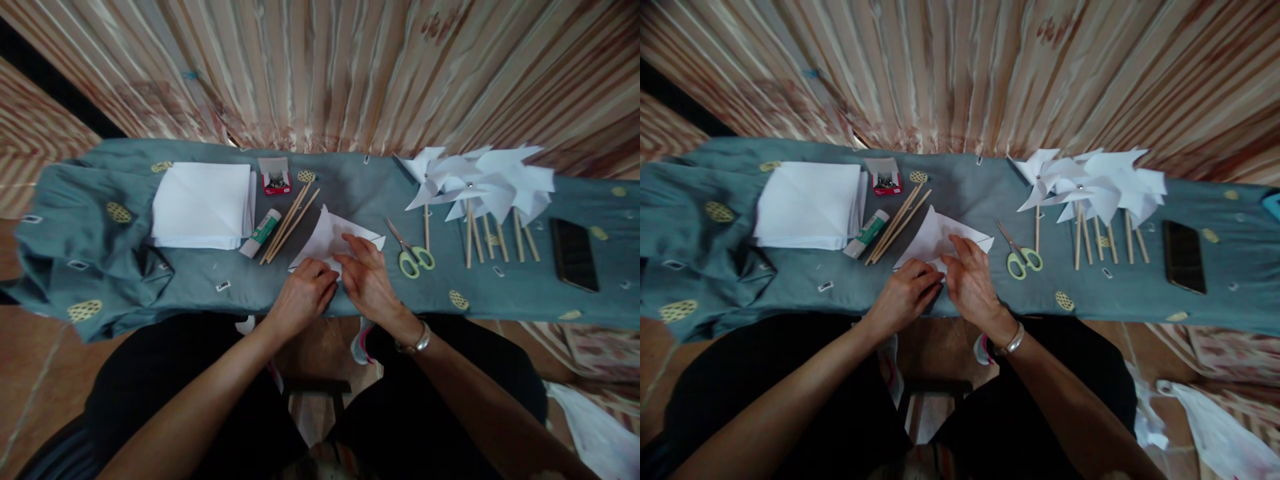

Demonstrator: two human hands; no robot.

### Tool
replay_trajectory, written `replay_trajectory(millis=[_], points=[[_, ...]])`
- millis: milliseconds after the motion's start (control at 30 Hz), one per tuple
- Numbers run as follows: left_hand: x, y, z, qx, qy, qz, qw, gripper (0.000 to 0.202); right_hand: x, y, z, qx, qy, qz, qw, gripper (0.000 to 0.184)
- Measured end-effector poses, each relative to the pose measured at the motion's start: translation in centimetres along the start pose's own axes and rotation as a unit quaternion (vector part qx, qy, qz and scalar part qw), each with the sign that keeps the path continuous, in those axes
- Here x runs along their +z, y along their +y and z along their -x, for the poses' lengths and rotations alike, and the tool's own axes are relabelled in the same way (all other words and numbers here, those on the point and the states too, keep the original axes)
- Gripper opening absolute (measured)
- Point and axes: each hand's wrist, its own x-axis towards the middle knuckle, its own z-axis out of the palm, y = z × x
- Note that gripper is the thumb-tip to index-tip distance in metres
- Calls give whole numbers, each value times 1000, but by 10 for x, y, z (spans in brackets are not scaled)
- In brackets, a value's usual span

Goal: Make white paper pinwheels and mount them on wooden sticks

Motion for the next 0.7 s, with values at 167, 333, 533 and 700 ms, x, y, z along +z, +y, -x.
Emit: replay_trajectory(millis=[167, 333, 533, 700], points=[[-1, 0, -2, 0, 1, -12, 1000, 17, -10, 13, -13, 40, 66, -133, 988, 26], [-2, 1, -3, -1, -5, -23, 1000, 17, -18, 41, -35, 37, 86, -60, 994, 33], [-10, 1, -2, 13, -6, -51, 999, 18, -23, 45, -44, 21, 23, 28, 999, 38], [-20, -12, 3, 25, 22, -85, 996, 23, -41, 42, -25, 69, 23, 32, 997, 36]])
